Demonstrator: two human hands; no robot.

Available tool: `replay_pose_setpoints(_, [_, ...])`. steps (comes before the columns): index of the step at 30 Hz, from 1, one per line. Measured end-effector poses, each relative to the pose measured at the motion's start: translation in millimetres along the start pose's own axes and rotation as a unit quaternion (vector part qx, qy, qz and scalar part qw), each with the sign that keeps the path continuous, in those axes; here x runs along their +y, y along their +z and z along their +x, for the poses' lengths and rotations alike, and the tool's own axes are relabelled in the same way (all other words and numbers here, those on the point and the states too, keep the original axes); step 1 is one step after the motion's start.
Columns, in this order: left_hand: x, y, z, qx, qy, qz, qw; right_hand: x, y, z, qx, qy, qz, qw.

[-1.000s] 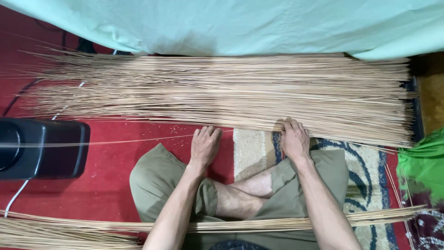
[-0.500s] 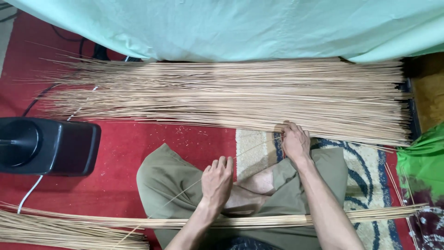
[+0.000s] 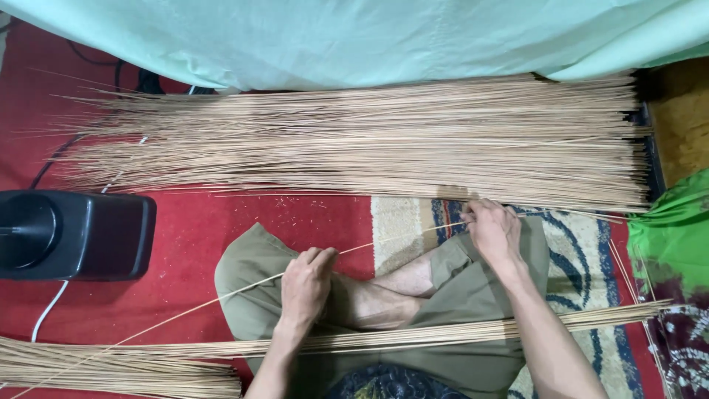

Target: Organizing and aligning long rattan sticks into neat piles by hand.

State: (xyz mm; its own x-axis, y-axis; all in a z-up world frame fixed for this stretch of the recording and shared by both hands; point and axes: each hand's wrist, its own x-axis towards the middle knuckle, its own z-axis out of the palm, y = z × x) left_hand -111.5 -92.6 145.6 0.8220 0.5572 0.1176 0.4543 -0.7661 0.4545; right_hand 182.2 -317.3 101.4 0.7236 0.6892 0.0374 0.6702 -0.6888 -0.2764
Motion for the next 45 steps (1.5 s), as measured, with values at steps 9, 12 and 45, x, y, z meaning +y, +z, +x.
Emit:
replay_pose_setpoints(9, [-20,-49,-33,0.017,0.05,-0.052,0.997,-41,-83,-89,0.038,-0.053,0.014,0.998])
replay_pose_setpoints(12, [-15,-74,-52,-0.036,0.035,-0.072,0.996,-23,-65,-130,-0.033,-0.041,0.041,0.998])
replay_pose_setpoints(45, [-18,20,83,-0.129,0.093,-0.023,0.987,-28,-8,10,-0.021,-0.024,0.144,0.989])
